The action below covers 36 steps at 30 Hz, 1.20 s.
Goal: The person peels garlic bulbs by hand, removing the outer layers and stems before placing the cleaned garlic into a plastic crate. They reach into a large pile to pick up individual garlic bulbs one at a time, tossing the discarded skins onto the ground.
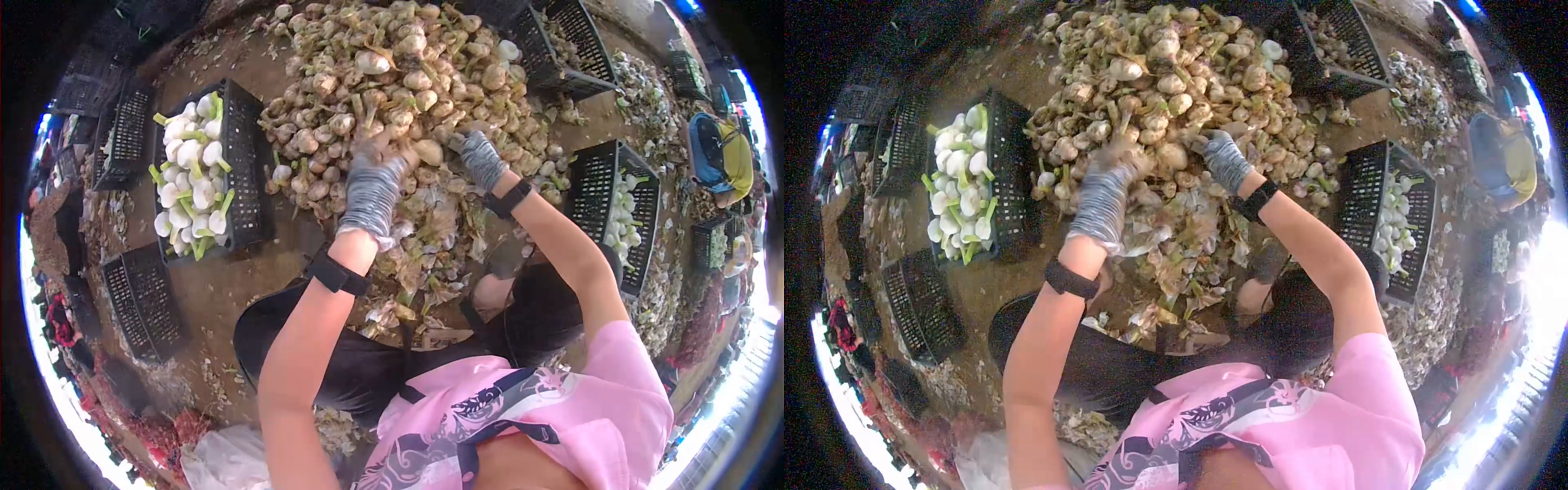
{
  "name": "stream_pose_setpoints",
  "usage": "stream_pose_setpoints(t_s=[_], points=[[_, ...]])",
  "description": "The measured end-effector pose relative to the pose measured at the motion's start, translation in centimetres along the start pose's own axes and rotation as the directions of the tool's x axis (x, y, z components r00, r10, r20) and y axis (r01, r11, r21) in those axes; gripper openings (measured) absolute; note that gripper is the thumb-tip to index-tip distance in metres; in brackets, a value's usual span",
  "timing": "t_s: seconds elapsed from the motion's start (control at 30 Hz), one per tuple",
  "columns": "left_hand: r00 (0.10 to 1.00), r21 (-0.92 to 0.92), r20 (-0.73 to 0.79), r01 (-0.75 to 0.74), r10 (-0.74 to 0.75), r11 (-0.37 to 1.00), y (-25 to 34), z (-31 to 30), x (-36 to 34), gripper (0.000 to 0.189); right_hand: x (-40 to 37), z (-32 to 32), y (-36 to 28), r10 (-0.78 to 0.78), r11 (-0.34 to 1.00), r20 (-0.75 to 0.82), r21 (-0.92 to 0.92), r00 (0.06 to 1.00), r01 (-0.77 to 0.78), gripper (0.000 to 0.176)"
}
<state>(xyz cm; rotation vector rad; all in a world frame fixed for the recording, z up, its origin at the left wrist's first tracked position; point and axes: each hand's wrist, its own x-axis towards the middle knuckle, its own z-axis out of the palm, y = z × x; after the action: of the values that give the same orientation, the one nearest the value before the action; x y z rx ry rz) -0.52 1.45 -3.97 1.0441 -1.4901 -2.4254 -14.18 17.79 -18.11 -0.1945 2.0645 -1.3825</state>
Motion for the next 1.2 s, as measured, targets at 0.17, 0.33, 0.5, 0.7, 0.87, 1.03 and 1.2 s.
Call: stream_pose_setpoints(t_s=[0.17,0.33,0.5,0.7,0.87,1.03,1.2], points=[[0.953,0.153,0.272,-0.178,0.132,0.972,-1.7,2.3,-0.8,0.057,-5.6,-2.5,-7.2,-0.569,0.553,0.291,-0.557,0.769,0.620,0.042],[0.856,0.186,0.409,-0.417,0.315,0.890,-2.3,3.2,-1.6,0.056,-9.3,-3.9,-9.3,-0.353,0.923,0.171,-0.095,0.920,0.372,0.036],[0.834,0.109,0.480,-0.363,0.271,0.926,-2.1,3.4,-2.6,0.059,-11.2,-3.5,-10.7,-0.335,0.934,0.044,0.150,0.941,0.325,0.027],[0.840,0.108,0.473,-0.356,0.266,0.928,-1.4,3.6,-3.1,0.059,-10.6,-4.0,-9.7,-0.494,0.869,0.050,0.008,0.868,0.494,0.027],[0.894,-0.048,0.381,-0.234,0.235,0.971,-1.5,3.4,-3.0,0.054,-12.1,-4.0,-12.0,-0.260,0.948,0.113,0.217,0.959,0.231,0.025],[0.922,-0.075,0.347,0.207,-0.170,0.975,-1.9,2.3,-1.6,0.049,-12.4,-2.7,-11.2,-0.440,0.889,0.061,-0.115,0.896,0.444,0.019],[0.870,0.014,0.057,0.489,-0.489,0.872,-1.1,1.9,-0.6,0.047,-13.8,-1.7,-10.7,-0.379,0.925,0.185,0.058,0.906,0.375,0.020]])
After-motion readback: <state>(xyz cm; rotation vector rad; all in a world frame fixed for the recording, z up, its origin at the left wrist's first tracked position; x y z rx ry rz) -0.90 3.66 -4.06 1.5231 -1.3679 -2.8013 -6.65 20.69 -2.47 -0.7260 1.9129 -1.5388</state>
